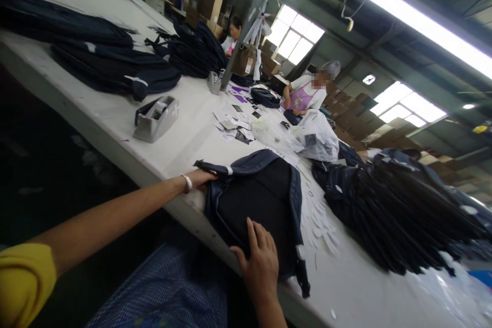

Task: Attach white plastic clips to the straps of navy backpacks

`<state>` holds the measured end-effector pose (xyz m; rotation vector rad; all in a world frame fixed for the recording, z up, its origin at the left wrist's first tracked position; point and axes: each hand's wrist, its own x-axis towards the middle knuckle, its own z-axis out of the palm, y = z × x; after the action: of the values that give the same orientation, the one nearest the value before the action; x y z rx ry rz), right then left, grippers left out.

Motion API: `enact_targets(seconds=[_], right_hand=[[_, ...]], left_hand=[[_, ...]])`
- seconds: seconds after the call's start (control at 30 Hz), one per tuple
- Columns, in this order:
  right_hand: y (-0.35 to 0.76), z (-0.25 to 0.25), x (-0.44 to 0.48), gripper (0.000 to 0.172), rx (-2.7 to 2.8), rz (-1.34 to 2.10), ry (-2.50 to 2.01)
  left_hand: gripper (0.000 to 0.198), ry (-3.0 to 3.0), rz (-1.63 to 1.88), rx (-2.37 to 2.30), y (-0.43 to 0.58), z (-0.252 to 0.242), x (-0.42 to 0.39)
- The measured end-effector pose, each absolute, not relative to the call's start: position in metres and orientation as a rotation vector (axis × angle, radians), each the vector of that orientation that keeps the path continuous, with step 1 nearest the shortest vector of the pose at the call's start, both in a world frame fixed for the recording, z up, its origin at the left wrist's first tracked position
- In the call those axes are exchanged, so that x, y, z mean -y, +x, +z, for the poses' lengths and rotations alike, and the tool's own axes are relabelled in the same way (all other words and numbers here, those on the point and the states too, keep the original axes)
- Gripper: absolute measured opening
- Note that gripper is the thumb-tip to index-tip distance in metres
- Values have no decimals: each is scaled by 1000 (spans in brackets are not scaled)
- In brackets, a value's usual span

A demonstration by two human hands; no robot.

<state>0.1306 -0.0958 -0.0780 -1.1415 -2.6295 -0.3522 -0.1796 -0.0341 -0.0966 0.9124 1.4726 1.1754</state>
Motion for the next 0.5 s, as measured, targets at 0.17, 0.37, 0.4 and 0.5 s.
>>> enact_targets(seconds=[0.17, 0.37, 0.4, 0.5], right_hand=[[118, -77, 78, 55, 2679, -287, -1008], [130, -62, 64, 45, 2582, -62, -1137], [131, -58, 63, 45, 2577, -30, -1138], [132, -53, 62, 44, 2578, 11, -1115]], left_hand=[[27, 873, 1300, -1534, -179, -96, 83], [25, 1972, 1405, -1426, -129, -97, 146], [25, 2098, 1350, -1383, -123, -98, 146], [22, 2116, 1312, -1587, -118, -105, 134]])
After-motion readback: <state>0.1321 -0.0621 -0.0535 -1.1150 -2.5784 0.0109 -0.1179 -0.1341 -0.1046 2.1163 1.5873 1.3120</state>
